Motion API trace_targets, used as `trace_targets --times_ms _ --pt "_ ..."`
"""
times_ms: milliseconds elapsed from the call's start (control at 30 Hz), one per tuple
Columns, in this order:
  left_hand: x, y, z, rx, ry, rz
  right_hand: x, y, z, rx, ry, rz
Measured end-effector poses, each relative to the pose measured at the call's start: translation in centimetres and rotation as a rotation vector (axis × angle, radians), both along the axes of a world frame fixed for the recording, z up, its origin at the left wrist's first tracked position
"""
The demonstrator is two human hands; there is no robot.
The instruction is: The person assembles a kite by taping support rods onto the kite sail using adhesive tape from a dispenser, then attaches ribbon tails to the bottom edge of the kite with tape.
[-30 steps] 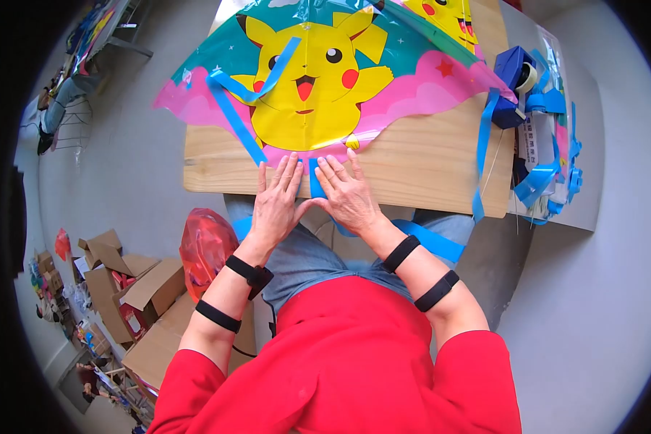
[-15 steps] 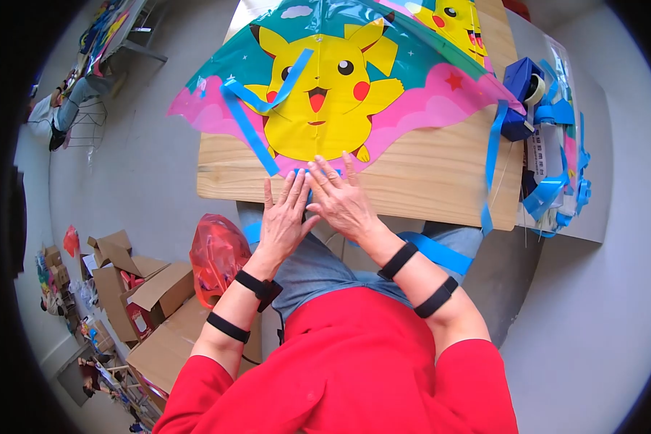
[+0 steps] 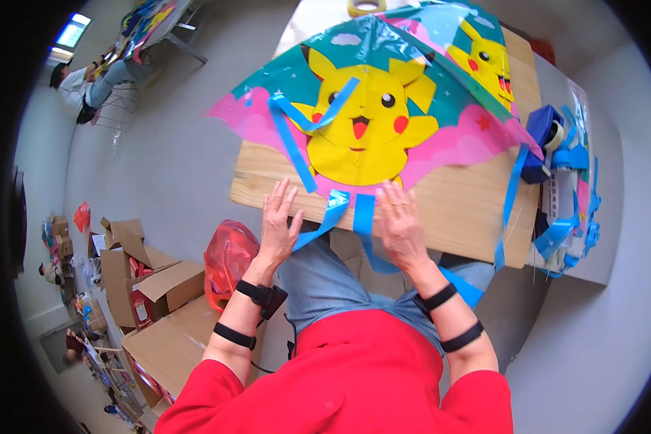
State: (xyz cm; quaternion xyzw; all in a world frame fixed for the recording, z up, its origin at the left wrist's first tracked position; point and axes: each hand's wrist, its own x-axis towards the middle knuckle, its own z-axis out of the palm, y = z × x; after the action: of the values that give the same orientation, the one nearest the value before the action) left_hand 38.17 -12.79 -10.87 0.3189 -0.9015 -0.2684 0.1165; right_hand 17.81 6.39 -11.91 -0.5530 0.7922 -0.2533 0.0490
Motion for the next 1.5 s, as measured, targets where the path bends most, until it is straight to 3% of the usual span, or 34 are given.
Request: trace_targets --times_ms 67,167,267,467,600,700,1033,1067,1167,1267,1367,1433,1500 --pt "0.0 -1.9 -0.6 -0.063 -0.026 0.037 -1.6 0.0 -0.5 -0.018 -0.011 -0.086" --pt "-1.7 -4.4 -0.4 -0.155 -0.065 0.075 -4.2 -0.7 -0.2 0.104 0.236 0.013" --pt "-3.6 -6.7 0.0 -0.160 -0.072 0.080 -6.7 0.7 -1.2 0.186 0.284 0.051" --pt "-3.5 -9.2 -1.3 -0.247 -0.104 -0.015 -13.6 3.7 -1.5 0.300 0.457 -0.180" --pt "-3.8 -8.1 -1.3 -0.311 -0.120 -0.071 -16.0 3.2 -4.6 0.288 0.572 -0.424" --pt "-4.3 -6.2 -2.5 -0.292 -0.205 -0.138 -12.3 0.4 -1.4 0.246 0.276 -0.257" --pt "-11.5 2.6 -2.4 -0.221 -0.116 -0.354 -18.6 6.3 -2.1 0.542 0.490 -0.616" --pt "-11.9 3.1 -2.3 -0.224 -0.120 -0.336 -18.1 5.1 -0.4 0.327 0.503 -0.582" --pt "-12.1 3.5 -2.9 -0.216 -0.104 -0.330 -17.8 0.4 1.9 0.078 -0.030 -0.630" --pt "-11.5 3.2 -2.8 -0.198 -0.105 -0.367 -18.6 -5.0 2.0 0.193 -0.188 -0.881" --pt "-11.4 2.5 -2.1 -0.152 -0.095 -0.386 -19.9 -7.8 0.5 0.363 -0.284 -0.950" --pt "-10.9 2.2 -2.2 -0.114 -0.085 -0.380 -21.9 -7.6 -3.6 0.266 -0.397 -0.915" --pt "-11.0 2.1 -2.6 -0.081 -0.046 -0.376 -21.3 -7.6 -3.0 0.056 -0.402 -0.860"
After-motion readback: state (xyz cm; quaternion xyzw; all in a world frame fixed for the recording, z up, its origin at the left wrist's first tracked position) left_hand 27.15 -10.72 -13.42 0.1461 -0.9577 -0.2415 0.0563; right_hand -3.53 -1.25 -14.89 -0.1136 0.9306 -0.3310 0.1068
